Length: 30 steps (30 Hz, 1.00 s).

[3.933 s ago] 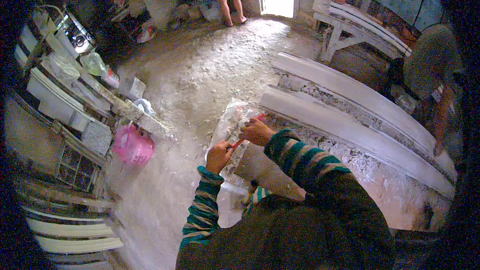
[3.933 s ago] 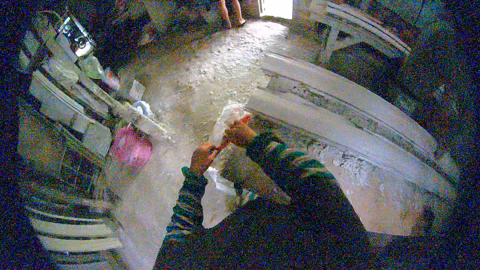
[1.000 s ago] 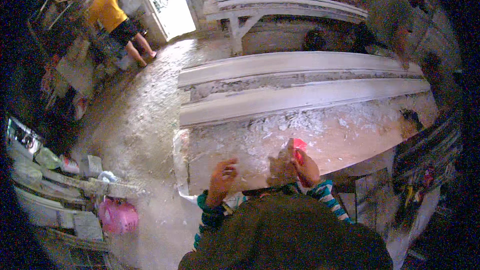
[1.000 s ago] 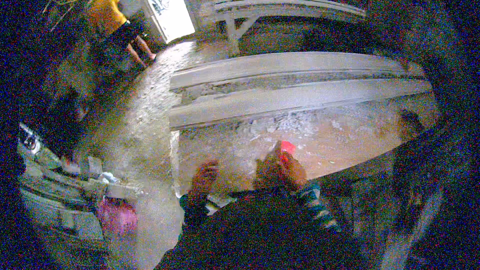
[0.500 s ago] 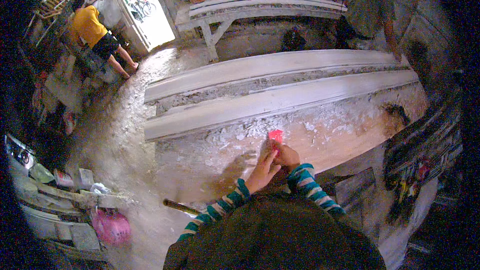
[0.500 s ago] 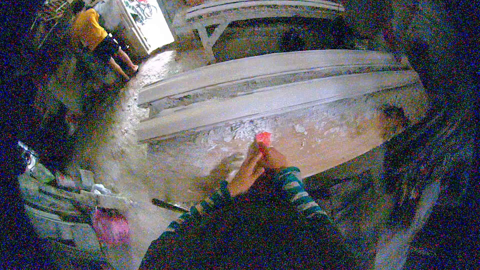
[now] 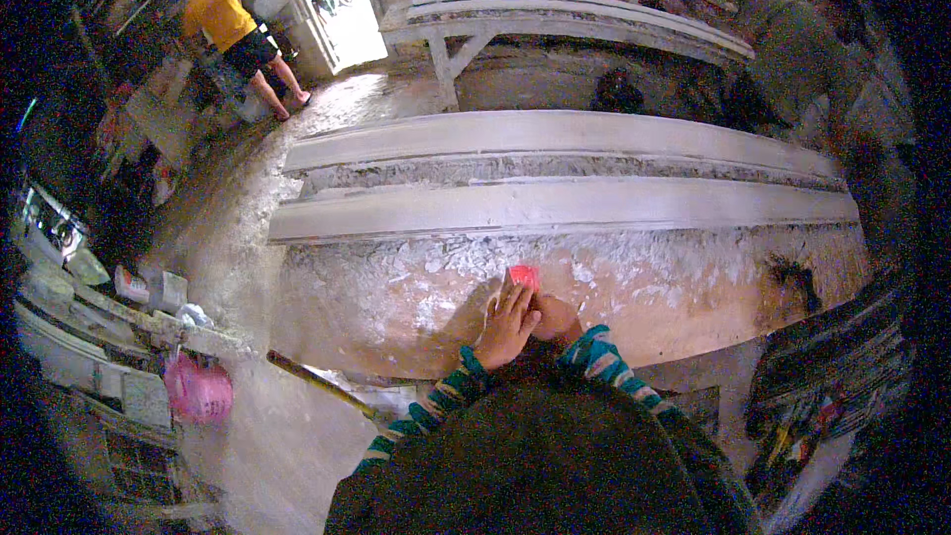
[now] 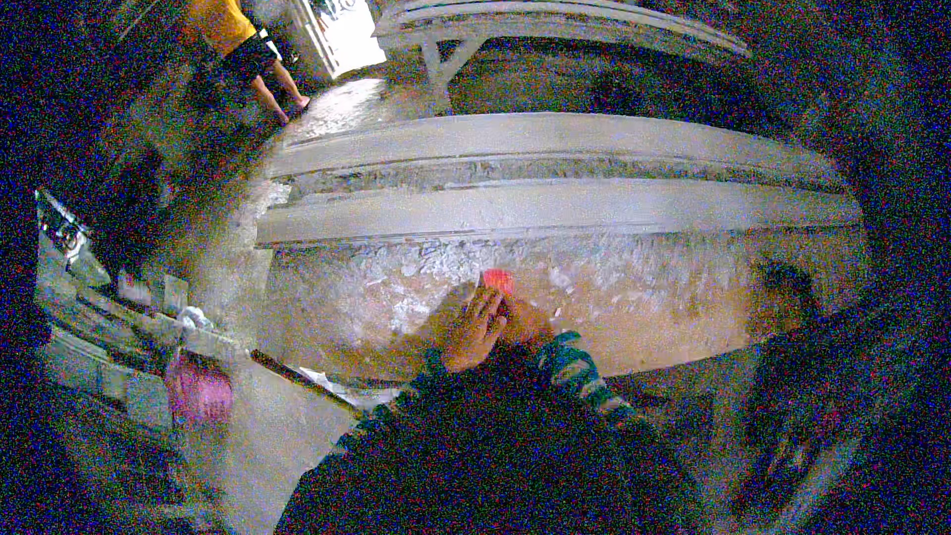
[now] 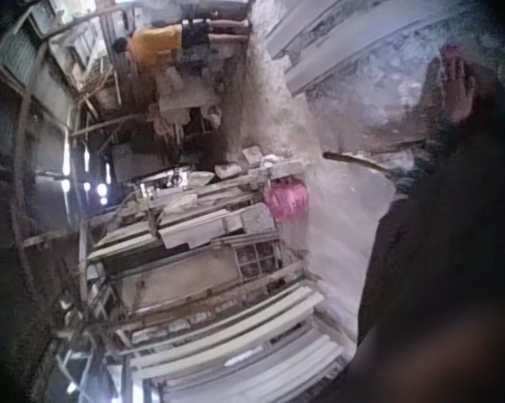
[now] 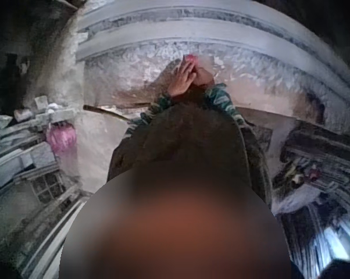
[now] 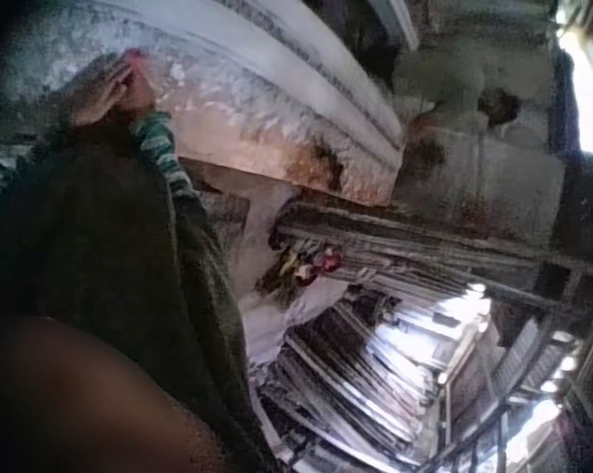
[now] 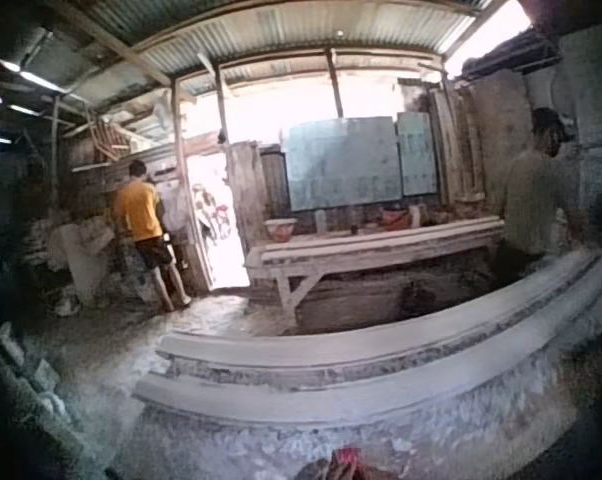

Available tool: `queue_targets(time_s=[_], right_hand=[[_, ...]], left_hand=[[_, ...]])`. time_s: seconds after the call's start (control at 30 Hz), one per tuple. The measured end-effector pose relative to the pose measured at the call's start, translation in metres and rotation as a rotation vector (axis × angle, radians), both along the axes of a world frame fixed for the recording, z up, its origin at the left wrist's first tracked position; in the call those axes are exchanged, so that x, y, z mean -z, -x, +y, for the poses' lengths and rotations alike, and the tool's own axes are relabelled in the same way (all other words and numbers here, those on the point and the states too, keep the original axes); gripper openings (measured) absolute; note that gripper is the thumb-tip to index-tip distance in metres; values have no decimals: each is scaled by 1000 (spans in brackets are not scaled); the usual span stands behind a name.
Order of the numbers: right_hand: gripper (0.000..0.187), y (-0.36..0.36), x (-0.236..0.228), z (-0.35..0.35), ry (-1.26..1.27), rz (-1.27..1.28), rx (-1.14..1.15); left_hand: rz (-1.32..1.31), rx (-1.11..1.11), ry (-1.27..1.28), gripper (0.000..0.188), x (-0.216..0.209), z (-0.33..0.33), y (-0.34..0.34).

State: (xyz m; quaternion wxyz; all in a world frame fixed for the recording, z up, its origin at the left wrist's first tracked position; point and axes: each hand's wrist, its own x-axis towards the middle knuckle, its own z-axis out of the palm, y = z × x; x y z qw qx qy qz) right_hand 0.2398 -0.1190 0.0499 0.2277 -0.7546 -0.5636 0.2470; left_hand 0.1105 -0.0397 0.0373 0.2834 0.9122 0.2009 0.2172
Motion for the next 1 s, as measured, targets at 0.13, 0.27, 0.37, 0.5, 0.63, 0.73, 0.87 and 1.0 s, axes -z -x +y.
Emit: queue_targets(time_s=[0.13, 0.27, 0.37, 0.5, 0.63, 0.73, 0.87, 1.0], right_hand=[[46, 5, 1, -17, 76, 49, -128], [46, -21, 6, 15, -63, 19, -117], [46, -24, 19, 15, -46, 17, -118], [46, -15, 33, 4, -15, 22, -85], [46, -32, 32, 22, -22, 14, -112], [46, -43, 34, 19, 12, 4, -120], [45, -47, 48, 9, 79, -3, -60], [45, -57, 56, 21, 56, -2, -82]], left_hand=[[160, -49, 138, 56, -6, -13, -9], [70, -53, 21, 69, -19, -7, -15], [80, -14, 163, 65, -22, 4, -20], [333, 76, -32, 56, -12, 8, -24], [-62, -105, 238, 53, -7, 14, -45], [192, 6, 129, 45, -11, 16, -51], [137, 74, -77, 42, -15, 14, -52], [23, 16, 50, 45, -9, 17, -66]])
